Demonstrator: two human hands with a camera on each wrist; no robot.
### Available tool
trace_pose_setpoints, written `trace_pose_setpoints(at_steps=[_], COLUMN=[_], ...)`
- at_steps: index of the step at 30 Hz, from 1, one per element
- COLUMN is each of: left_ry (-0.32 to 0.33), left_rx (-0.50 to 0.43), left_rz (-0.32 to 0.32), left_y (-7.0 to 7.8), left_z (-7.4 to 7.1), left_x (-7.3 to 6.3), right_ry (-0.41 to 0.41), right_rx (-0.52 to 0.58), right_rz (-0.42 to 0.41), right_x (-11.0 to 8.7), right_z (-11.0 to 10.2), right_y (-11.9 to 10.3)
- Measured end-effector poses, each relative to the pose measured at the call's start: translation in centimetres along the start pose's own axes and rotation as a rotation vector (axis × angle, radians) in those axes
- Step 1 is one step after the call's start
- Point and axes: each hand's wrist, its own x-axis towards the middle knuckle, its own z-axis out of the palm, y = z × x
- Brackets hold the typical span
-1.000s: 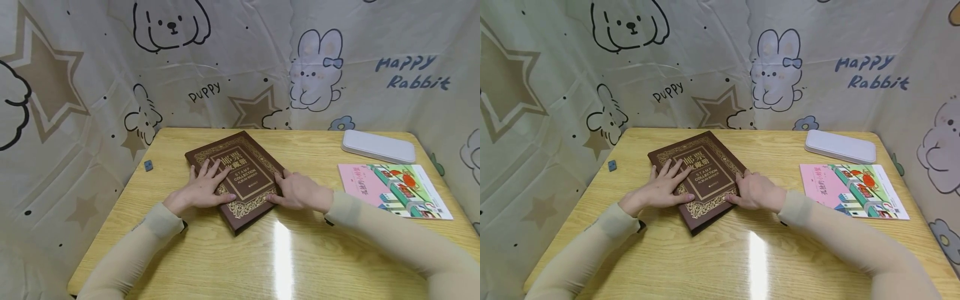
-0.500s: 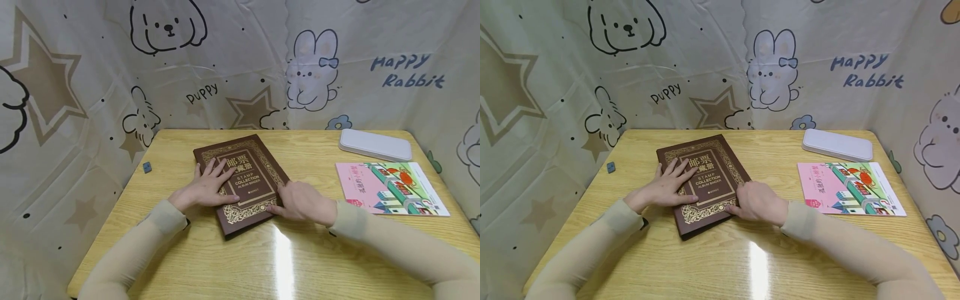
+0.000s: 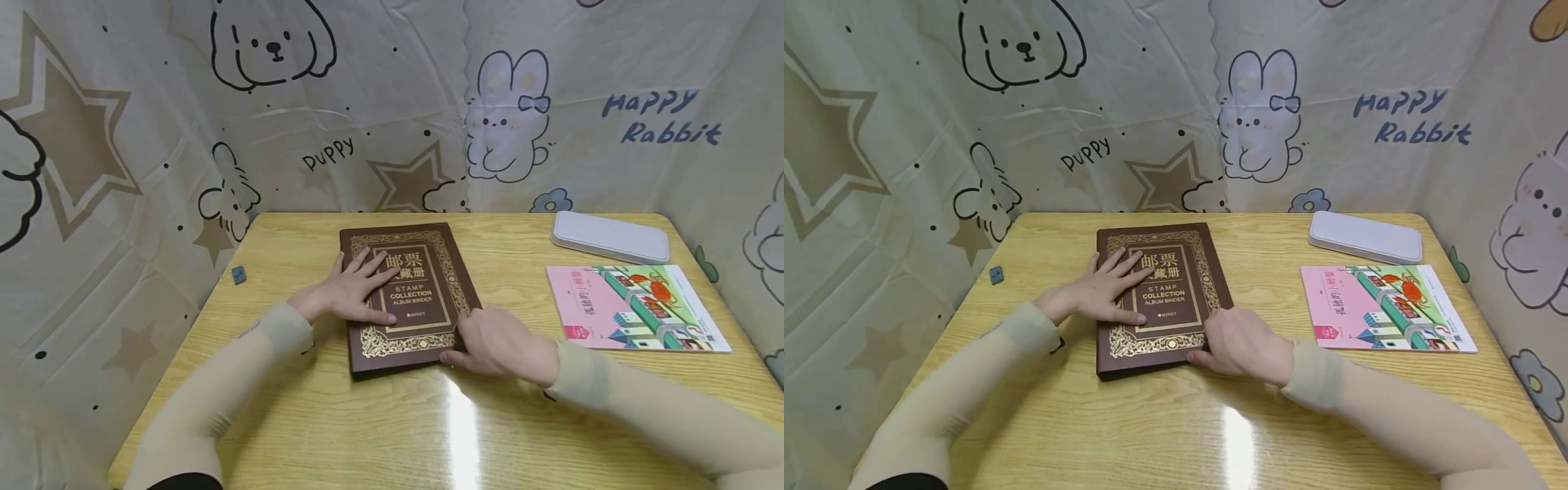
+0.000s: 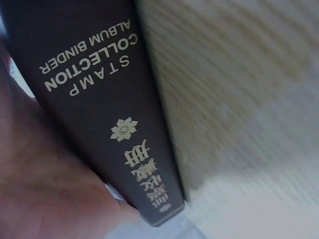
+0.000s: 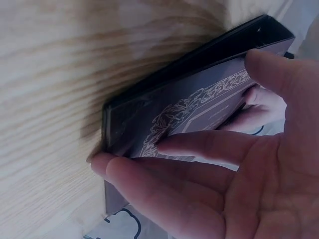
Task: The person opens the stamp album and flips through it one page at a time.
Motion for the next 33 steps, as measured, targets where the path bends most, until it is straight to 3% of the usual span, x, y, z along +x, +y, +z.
trace_pose_setpoints(at_steps=[8, 14, 19, 24, 29, 33], left_ry=[0.019, 0.026, 0.028, 0.043, 0.063, 0.063], left_rx=[0.07, 0.101, 0.097, 0.074, 0.017, 0.001], left_rz=[0.074, 0.111, 0.119, 0.119, 0.093, 0.08], left_y=[-0.5, -0.5, -0.4, -0.1, 0.4, 1.1], left_z=[-0.2, -0.3, -0.4, -0.4, -0.6, -0.7], left_x=[1.9, 3.1, 3.7, 3.8, 3.1, 2.5], right_ry=[-0.062, -0.086, -0.053, -0.007, 0.007, 0.026], right_rx=[0.077, 0.224, 0.401, 0.642, 0.895, 1.014], right_rz=[0.003, 0.013, 0.028, 0.153, 0.244, 0.272], right_x=[-0.7, -0.1, 0.8, 1.5, 2.1, 2.3], right_z=[-0.3, -1.7, -2.6, -2.6, -2.4, -2.6], right_y=[0.0, 2.5, 6.4, 9.4, 10.4, 10.3])
